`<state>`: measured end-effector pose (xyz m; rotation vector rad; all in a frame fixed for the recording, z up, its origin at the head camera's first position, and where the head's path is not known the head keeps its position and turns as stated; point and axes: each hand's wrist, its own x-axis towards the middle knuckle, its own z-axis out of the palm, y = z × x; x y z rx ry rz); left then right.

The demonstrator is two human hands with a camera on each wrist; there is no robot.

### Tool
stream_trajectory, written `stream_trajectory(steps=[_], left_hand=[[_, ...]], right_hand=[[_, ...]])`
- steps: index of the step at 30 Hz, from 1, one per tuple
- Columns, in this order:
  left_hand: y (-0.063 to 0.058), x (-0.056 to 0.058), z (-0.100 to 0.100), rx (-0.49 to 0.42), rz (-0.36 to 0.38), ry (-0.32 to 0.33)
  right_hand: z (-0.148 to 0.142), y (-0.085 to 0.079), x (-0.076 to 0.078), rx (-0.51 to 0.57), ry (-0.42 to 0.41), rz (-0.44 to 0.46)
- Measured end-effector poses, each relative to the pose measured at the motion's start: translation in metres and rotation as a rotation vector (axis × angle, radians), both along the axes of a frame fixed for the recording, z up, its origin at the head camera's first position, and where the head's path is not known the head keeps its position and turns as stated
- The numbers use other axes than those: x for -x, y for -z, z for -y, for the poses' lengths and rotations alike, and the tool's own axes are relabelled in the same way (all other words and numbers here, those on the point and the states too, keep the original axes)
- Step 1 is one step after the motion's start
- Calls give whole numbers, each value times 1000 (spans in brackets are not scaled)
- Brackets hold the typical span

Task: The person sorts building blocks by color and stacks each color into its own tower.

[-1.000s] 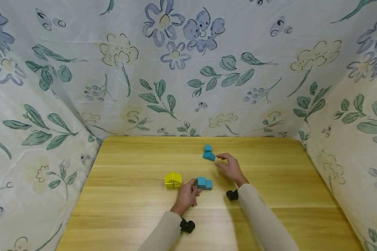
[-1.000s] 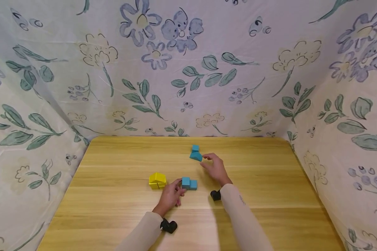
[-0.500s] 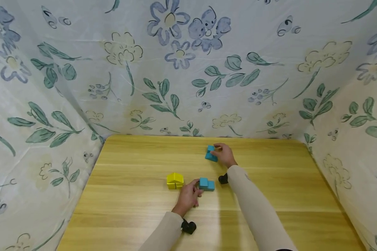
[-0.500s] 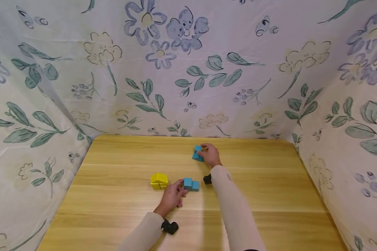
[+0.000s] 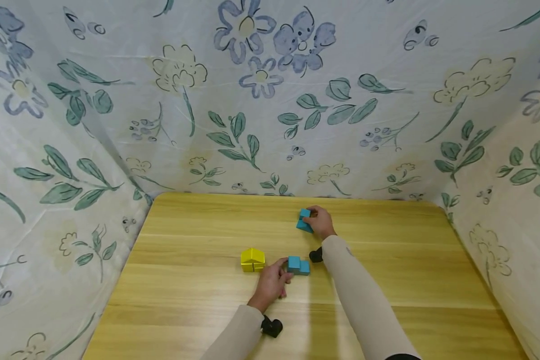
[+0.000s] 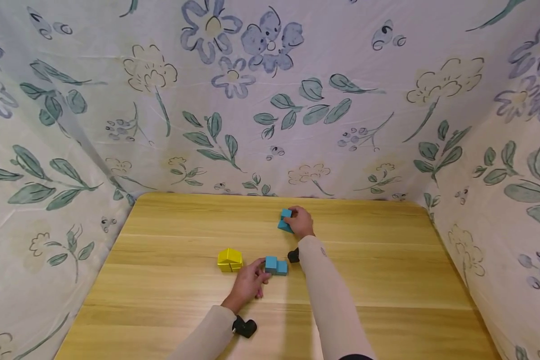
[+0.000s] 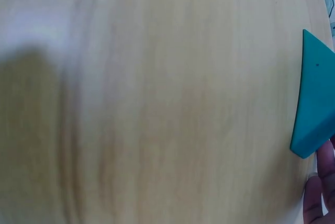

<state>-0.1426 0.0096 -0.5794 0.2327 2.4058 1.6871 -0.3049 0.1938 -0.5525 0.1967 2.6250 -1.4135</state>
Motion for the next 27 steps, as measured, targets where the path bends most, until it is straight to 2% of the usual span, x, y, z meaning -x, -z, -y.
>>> stream_trajectory(steps=[9, 18, 27], left_hand=[[2, 0, 0, 0, 10, 1], [0, 0, 0, 6, 13, -2], [0, 0, -2, 6, 19, -6]], right_hand=[[-1, 1, -2, 69, 34, -16], [-4, 2, 0, 106, 12, -55], [-6, -13, -13, 176, -5, -136]])
